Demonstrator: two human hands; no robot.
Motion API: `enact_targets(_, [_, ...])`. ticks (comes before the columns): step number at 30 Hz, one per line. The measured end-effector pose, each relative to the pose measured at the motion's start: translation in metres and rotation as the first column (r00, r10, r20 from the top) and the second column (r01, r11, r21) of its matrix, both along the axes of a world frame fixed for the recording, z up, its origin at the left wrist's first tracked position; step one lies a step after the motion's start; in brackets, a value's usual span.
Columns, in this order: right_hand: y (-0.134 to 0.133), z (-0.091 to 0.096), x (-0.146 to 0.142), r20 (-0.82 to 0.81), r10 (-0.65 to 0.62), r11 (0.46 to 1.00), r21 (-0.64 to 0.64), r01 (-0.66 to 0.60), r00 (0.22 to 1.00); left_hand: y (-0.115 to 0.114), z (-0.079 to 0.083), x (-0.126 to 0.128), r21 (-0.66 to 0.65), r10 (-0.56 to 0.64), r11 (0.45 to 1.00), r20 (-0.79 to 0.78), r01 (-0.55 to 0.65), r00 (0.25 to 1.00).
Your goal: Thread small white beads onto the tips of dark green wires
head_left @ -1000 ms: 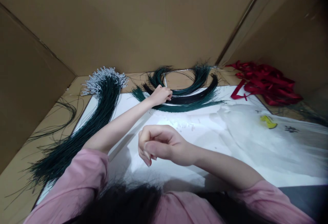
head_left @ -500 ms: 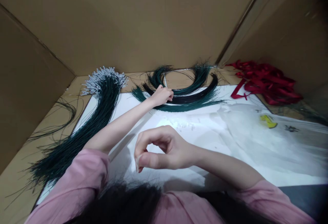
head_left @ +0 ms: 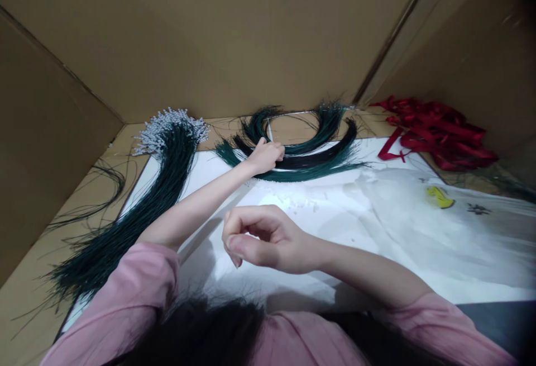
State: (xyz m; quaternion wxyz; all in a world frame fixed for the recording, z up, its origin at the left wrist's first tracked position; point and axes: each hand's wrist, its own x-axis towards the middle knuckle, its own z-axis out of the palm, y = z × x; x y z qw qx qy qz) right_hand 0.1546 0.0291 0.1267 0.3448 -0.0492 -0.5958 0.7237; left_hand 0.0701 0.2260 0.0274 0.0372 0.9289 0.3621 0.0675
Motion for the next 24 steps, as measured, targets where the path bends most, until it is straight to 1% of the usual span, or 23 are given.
enact_targets(3, [-0.002,0.003,0.000,0.046,-0.032,0.999,-0.007,0.033,0.998,0.002,0.005,-0.001,-0.055,0.008,0.998,0.053,-0.005,0.999])
enact_targets(7, [-0.005,0.005,0.001,0.046,-0.037,0.999,0.005,0.037,0.998,0.001,0.012,-0.004,-0.169,0.006,0.985,0.093,0.010,0.996])
enact_targets(9, [-0.005,0.003,0.000,0.062,-0.066,0.998,-0.006,0.067,0.996,-0.002,0.014,-0.006,-0.223,-0.006,0.974,0.106,0.030,0.994])
enact_targets(13, [-0.003,-0.002,-0.002,-0.002,-0.082,0.997,0.011,0.082,0.997,-0.010,0.014,-0.010,-0.290,-0.050,0.954,0.112,0.081,0.992])
enact_targets(18, [-0.001,-0.007,-0.002,0.002,-0.041,0.999,-0.012,0.041,0.999,-0.021,0.015,-0.009,-0.300,-0.097,0.946,0.103,0.124,0.990])
enact_targets(24, [0.001,-0.008,-0.001,-0.031,-0.013,1.000,0.004,0.013,0.999,-0.032,0.019,-0.004,-0.255,-0.134,0.956,0.065,0.147,0.989])
